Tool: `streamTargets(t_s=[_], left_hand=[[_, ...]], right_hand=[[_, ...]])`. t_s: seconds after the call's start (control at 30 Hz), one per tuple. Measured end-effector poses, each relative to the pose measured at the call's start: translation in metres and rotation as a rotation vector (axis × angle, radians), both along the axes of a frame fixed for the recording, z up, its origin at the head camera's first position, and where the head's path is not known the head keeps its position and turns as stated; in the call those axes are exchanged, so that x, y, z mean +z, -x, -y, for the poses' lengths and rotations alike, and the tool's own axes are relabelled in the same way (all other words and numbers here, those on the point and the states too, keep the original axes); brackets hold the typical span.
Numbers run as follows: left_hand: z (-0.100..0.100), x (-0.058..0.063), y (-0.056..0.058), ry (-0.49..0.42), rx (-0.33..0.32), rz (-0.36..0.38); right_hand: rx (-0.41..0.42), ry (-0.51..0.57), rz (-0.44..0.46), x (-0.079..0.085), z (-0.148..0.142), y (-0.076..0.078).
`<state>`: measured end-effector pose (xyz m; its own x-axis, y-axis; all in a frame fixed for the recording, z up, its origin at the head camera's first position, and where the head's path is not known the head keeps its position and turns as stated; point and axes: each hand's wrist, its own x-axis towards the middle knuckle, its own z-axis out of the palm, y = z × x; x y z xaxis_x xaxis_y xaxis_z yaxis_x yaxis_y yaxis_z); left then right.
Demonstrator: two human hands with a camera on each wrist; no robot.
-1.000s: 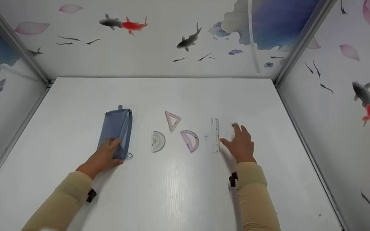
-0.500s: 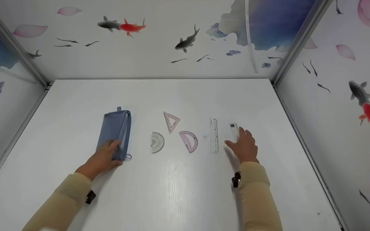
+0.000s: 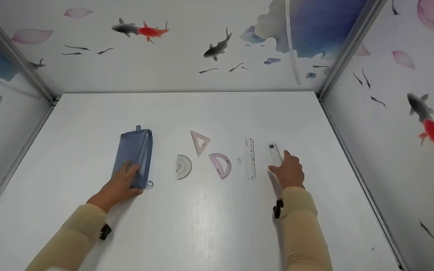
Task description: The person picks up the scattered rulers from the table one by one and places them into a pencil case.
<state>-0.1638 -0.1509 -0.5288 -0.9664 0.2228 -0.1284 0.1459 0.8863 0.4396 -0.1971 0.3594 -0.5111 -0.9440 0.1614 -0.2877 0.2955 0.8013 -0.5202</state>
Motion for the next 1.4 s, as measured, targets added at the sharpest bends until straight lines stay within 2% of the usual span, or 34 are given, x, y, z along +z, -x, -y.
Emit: streamTargets(t_s=[0.33,0.6,1.1,1.4], left_hand=[[0.001,0.002,-0.003,-0.011,-0.001,-0.018],[-0.001,0.004,0.001,-0.028,0.003,0.010],[-0.002,0.002,0.000,-0.007,-0.002,-0.017],[-0.001,0.002,-0.002,-0.021,0.013,0.007]], right_hand=[[-0.022,-0.014,0.019,-0.009,-0.004,0.004],[-0.040,-0.060,0.024,-0.011,-0.009,0.001],[-0.099,-0.064,-0.022,-0.024,-0.013,0.003],[-0.109,-0.056,-0.034,-0.027,-0.012,0.006]])
